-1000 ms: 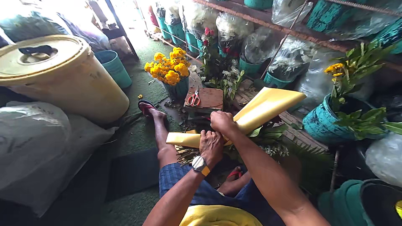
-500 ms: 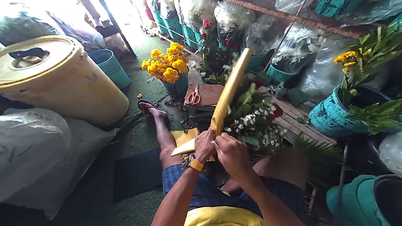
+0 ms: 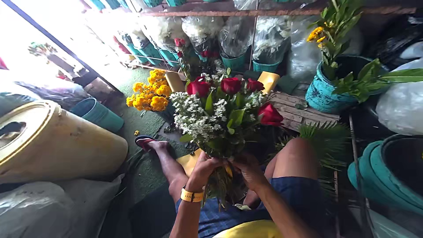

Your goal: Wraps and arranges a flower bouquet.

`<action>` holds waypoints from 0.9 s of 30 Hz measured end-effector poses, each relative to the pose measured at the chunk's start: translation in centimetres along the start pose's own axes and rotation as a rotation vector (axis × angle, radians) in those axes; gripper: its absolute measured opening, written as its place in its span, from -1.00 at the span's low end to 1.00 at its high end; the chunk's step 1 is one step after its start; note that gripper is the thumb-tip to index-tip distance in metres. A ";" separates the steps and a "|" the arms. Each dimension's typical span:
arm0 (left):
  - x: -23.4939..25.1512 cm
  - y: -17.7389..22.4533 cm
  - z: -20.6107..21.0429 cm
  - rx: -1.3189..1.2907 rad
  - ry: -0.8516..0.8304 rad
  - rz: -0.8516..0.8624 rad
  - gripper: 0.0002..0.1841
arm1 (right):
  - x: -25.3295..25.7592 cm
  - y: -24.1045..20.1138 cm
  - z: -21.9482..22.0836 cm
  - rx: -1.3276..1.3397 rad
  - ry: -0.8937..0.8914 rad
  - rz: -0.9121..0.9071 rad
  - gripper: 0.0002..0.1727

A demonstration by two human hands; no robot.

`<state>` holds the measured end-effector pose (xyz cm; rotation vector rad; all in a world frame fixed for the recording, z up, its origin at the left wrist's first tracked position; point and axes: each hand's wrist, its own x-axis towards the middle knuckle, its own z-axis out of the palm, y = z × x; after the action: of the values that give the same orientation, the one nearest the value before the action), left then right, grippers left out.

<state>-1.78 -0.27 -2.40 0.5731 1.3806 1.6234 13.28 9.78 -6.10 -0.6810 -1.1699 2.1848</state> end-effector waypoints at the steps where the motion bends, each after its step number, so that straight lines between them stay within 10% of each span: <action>1: -0.1 0.1 0.1 -0.008 0.004 0.000 -0.48 | 0.1 0.0 -0.1 0.012 -0.017 0.010 -0.90; 11: -0.5 0.1 0.9 -0.007 0.092 0.050 -0.43 | -0.2 0.9 -1.7 -0.428 -0.098 -0.157 -0.41; 16: -0.2 0.2 0.5 0.036 0.141 0.153 -0.42 | -0.7 1.1 -1.4 -0.489 -0.106 -0.273 -0.77; 23: -0.5 0.4 1.2 0.080 0.187 0.158 -0.42 | 0.2 1.3 -0.9 -1.037 0.117 -0.874 -0.77; 27: -0.8 0.9 1.2 0.065 0.188 0.172 -0.44 | 0.8 0.9 -1.0 -1.013 0.027 -0.923 -0.76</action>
<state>-0.68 -0.29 -1.06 0.6042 1.5618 1.8130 13.15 10.45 -7.50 -0.3772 -2.0363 0.7503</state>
